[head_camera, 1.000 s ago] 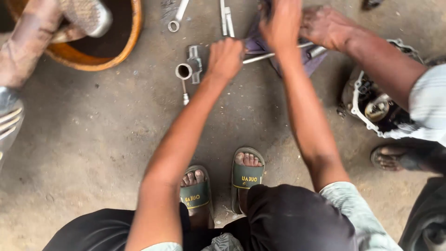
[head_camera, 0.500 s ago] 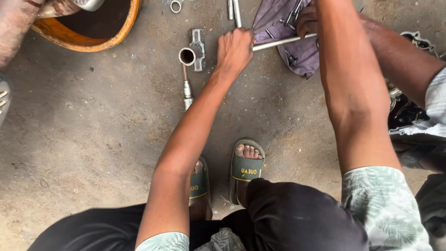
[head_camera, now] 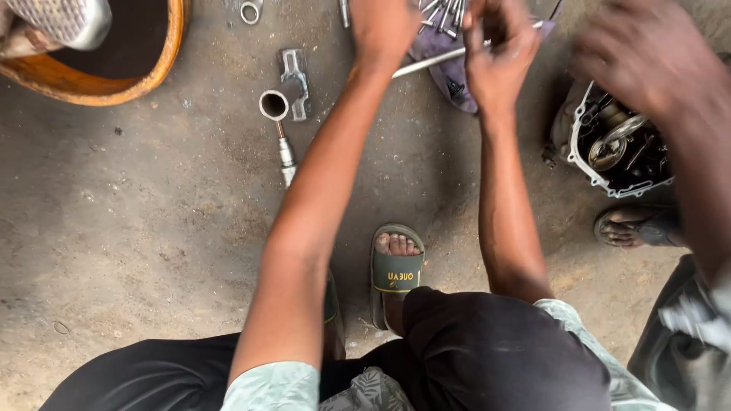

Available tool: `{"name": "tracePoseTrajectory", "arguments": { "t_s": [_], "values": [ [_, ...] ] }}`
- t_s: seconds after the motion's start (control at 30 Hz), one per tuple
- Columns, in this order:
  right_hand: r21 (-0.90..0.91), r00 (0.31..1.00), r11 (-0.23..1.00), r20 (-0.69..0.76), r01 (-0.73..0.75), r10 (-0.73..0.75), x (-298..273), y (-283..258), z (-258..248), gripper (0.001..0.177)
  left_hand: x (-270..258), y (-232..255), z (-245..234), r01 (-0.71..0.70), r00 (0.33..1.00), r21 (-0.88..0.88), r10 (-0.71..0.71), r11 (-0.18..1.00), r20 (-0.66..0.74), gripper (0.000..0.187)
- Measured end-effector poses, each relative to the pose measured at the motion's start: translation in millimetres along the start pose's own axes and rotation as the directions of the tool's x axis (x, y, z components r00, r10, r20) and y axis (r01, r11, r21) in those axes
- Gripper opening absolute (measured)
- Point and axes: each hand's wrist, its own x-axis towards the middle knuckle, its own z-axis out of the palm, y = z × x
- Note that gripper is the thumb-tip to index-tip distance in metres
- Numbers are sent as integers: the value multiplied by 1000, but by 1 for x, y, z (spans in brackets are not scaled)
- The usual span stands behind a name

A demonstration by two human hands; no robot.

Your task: The person works on a motorcycle engine on the ground, using a socket wrench to loosen bolts and a cloth to wipe their hands.

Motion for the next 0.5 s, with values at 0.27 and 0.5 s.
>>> {"name": "tracePoseTrajectory", "arguments": {
  "t_s": [0.27, 0.5],
  "values": [
    [-478, 912, 808, 373, 345, -169, 35, 21, 24, 50, -31, 1, -82, 141, 904, -87, -164, 986, -395, 24],
    [-503, 871, 806, 490, 312, -31, 49, 19, 25, 41, -16, 3, -85, -521, 843, -8, 516, 853, 148, 38]
  ]
}}
